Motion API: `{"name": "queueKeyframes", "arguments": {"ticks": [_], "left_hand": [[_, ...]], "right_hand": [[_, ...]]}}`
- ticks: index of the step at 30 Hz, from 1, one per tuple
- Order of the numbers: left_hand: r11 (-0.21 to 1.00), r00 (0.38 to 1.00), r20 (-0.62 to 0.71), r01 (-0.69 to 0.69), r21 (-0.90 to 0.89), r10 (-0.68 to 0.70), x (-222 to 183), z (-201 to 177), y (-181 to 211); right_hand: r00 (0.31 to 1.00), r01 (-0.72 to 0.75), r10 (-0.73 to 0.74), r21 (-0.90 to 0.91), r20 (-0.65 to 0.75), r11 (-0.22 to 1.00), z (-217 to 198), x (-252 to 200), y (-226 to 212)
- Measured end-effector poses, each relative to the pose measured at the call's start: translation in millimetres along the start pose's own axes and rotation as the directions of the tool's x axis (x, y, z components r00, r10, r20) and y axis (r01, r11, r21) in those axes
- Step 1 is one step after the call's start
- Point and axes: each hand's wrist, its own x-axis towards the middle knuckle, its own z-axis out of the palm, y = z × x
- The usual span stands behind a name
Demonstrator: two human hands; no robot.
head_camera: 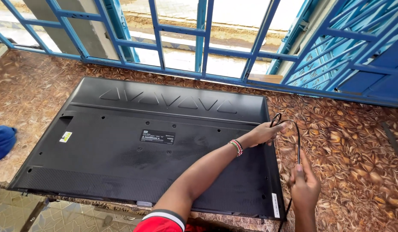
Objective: Cleaning the back panel of a television using a cloth and managing the power cable.
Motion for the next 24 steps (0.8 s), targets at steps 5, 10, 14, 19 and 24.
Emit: {"name": "queueKeyframes", "arguments": {"ticks": [5, 10, 14, 19, 24], "left_hand": [[0.999, 0.998, 0.054, -0.043, -0.009, 0.044, -46, 17, 51], [0.994, 0.992, 0.053, -0.111, -0.002, 0.111, -40, 20, 36], [0.987, 0.986, -0.102, -0.137, -0.088, 0.128, 54, -25, -67], [0.989, 0.998, 0.057, -0.006, -0.147, 0.014, -5, -8, -1], [0.995, 0.992, 0.076, 0.098, 0.034, -0.101, -25, 4, 35]], "right_hand": [[0.999, 0.012, 0.001, -0.286, 0.046, 0.958, 30, 19, -21], [0.992, 0.126, -0.115, -0.413, 0.053, 0.902, 36, 68, 57], [0.992, 0.065, -0.011, -0.425, 0.127, 0.903, 48, 39, 1], [0.966, -0.117, 0.196, -0.391, 0.167, 0.913, 23, 21, 29], [0.905, -0.257, 0.350, -0.345, 0.242, 0.903, -25, -1, 66]]}}
